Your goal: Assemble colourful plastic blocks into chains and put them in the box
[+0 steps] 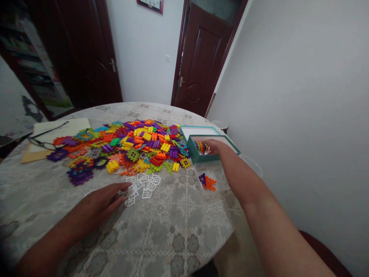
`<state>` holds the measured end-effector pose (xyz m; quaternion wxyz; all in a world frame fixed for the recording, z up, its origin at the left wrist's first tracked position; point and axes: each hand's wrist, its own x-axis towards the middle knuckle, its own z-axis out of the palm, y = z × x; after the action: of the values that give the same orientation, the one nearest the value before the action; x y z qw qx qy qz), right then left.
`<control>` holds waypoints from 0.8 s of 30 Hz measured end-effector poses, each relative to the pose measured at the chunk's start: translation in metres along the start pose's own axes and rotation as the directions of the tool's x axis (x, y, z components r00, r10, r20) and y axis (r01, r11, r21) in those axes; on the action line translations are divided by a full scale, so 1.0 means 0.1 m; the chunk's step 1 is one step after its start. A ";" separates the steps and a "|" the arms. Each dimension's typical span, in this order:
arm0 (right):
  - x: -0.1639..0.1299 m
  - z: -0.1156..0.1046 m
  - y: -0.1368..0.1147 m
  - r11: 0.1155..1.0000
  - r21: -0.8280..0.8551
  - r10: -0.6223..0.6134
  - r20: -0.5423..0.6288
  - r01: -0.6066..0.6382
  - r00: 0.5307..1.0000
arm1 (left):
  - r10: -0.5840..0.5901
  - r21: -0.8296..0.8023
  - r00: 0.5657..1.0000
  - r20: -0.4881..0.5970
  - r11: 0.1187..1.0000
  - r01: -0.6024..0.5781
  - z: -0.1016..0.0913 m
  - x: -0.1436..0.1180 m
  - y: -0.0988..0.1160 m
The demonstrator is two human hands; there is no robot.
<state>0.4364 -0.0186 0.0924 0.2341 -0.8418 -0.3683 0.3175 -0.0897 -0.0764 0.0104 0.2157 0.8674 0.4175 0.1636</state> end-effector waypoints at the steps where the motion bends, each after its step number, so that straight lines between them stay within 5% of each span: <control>1: 0.02 0.00 0.01 1.000 0.006 0.008 0.008 -0.008 1.000 | 0.001 0.002 1.000 -0.001 1.000 -0.001 0.00 0.00 0.00; 10: 0.09 -0.02 0.06 0.999 -0.030 0.029 0.029 -0.028 0.999 | -0.008 -0.007 1.000 -0.009 1.000 0.008 0.00 -0.01 0.02; 24: 0.12 -0.07 0.10 0.945 -0.317 -0.072 0.031 0.078 0.997 | -0.034 0.006 0.999 0.037 0.999 0.034 -0.04 0.01 0.10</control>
<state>0.4521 -0.0165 0.0870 0.1040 -0.8508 -0.4486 0.2531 -0.0845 -0.0799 0.0190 0.2237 0.8637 0.4285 0.1428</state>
